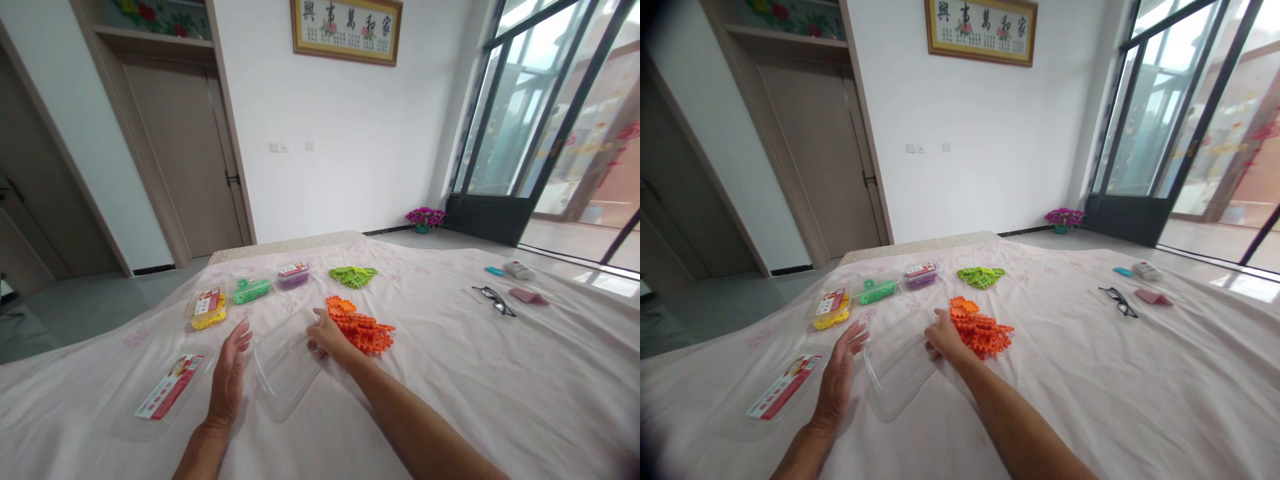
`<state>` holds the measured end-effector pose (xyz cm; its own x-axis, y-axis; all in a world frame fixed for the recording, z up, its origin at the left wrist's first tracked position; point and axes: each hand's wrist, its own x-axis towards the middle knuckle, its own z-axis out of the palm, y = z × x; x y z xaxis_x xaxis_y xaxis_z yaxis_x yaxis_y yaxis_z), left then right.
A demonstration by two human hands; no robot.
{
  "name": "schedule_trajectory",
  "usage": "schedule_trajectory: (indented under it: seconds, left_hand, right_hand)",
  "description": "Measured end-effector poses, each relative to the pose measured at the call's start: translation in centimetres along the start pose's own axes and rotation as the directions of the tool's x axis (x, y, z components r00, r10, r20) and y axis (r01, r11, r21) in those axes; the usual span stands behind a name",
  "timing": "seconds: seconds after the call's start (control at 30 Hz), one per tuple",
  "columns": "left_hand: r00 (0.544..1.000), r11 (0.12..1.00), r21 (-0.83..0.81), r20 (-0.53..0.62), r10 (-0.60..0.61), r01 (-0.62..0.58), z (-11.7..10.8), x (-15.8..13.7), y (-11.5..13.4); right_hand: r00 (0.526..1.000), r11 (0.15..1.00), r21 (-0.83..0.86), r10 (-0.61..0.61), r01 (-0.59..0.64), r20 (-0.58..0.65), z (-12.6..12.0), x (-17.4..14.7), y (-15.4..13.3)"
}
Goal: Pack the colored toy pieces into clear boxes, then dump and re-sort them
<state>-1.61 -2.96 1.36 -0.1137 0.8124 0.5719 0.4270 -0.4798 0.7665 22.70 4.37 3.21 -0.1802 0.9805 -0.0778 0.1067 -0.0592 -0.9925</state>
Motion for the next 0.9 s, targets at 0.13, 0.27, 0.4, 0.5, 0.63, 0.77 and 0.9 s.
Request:
schedule_trajectory:
  seconds: [0.13,0.27,0.4,0.5,0.63,0.77,0.9]
  left_hand:
    - [0.998,0.999,0.017,-0.062,0.033,-0.032,0.7,-0.1,0.8]
    - [0.997,0.995,0.077,-0.047,-0.061,0.065,1.4,0.2,0.2]
    - [0.981,0.970,0.146,-0.036,-0.193,0.196,1.8,0.5,-0.6]
    - [0.983,0.964,0.192,-0.060,-0.174,0.183,1.8,0.6,-0.5]
    - [0.999,0.952,0.303,-0.021,0.046,-0.037,1.4,0.4,0.0]
    - [0.971,0.897,0.373,0.116,0.208,-0.237,1.3,0.1,0.3]
    - [0.954,0.874,0.393,0.211,0.215,-0.284,1.5,0.0,0.3]
  right_hand:
    - [0.994,0.993,0.098,0.080,-0.073,-0.073,0.0,-0.7,-0.6]
    - [1.000,1.000,0.027,0.009,-0.009,0.028,-0.9,-1.7,-2.1]
    - [0.974,0.886,-0.414,-0.153,0.211,0.170,-3.7,-1.8,-4.9]
    - [0.957,0.696,-0.666,-0.275,0.268,0.098,-7.2,-1.6,-6.6]
    - [0.983,0.512,-0.858,-0.177,0.046,-0.053,-12.4,-1.2,-6.1]
    - [0.999,0.523,-0.852,-0.029,-0.024,-0.046,-15.6,-0.7,-4.1]
    - [1.000,0.652,-0.758,-0.003,-0.012,-0.019,-16.9,-0.1,-2.9]
